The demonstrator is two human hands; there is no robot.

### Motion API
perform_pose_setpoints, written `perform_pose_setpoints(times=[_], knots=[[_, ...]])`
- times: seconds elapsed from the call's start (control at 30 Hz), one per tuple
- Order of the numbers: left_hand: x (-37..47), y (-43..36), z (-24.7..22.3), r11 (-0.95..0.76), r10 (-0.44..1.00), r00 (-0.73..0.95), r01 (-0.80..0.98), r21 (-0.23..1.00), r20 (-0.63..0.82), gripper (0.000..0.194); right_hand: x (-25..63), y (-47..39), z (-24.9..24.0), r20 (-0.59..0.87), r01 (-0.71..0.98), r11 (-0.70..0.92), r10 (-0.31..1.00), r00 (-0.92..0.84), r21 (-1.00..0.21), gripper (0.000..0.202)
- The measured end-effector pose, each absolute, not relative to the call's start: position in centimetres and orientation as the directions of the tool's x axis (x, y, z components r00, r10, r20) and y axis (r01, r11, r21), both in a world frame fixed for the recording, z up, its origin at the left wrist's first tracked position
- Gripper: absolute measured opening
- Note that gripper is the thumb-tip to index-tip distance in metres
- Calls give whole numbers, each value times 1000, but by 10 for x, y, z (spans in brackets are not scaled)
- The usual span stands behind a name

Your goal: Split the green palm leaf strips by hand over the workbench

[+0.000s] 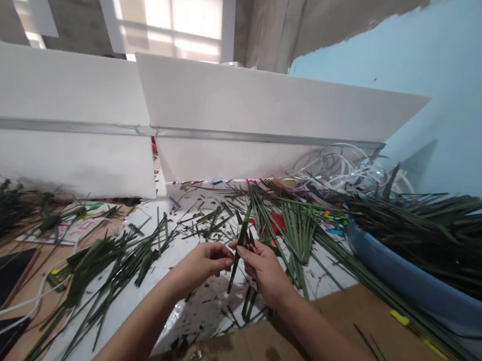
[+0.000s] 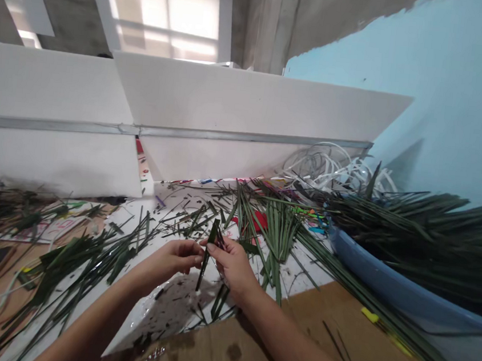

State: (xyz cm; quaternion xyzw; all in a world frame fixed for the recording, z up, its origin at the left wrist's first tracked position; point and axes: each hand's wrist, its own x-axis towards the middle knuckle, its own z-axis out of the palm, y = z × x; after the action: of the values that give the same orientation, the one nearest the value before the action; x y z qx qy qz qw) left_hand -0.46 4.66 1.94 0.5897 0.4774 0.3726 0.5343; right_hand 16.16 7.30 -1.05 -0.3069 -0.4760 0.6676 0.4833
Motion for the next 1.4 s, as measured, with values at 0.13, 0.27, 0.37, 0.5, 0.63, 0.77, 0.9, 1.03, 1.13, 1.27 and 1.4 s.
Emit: perform_pose_setpoints(times=[0.13, 0.27, 0.37, 0.5, 0.63, 0.77, 0.9, 1.03, 1.13, 1.27, 1.4], knots=[[-3, 46, 16, 81, 950, 294, 101, 992, -108, 25, 160, 71, -7, 38, -349, -87, 941, -337, -933, 31], [1, 43, 17, 81, 940, 332, 18, 997, -83, 27, 159, 69, -1, 38, -389, -103, 940, -338, -915, 31], [5, 45, 14, 72, 963, 264, -49, 996, -56, 29, 160, 69, -1, 53, -382, -78, 946, -319, -921, 30], [9, 47, 8, 52, 984, 172, -20, 998, -48, 31, 163, 75, -12, 95, -355, 4, 966, -239, -935, 28], [11, 45, 9, 49, 977, 206, 45, 998, -58, 28, 165, 83, -20, 100, -344, 22, 973, -209, -939, 28], [13, 41, 15, 49, 976, 205, 87, 995, -66, 27, 164, 83, -17, 122, -363, 32, 966, -229, -931, 26], [11, 43, 15, 8, 988, 151, 73, 997, -19, 28, 163, 79, -11, 133, -328, 53, 965, -226, -943, 25], [4, 47, 16, -15, 1000, -10, -79, 997, 14, 32, 163, 75, -8, 30, -284, -45, 966, -256, -958, 32], [-1, 48, 17, -37, 993, -113, -185, 982, 16, 32, 162, 72, -9, -18, -249, -97, 953, -304, -964, 35], [-2, 47, 18, -55, 993, -117, -241, 969, 27, 30, 160, 74, -16, -49, -275, -150, 938, -344, -950, 35], [-4, 46, 19, -5, 999, 31, -258, 966, 13, 26, 165, 82, -18, -52, -349, -161, 952, -302, -923, 34]])
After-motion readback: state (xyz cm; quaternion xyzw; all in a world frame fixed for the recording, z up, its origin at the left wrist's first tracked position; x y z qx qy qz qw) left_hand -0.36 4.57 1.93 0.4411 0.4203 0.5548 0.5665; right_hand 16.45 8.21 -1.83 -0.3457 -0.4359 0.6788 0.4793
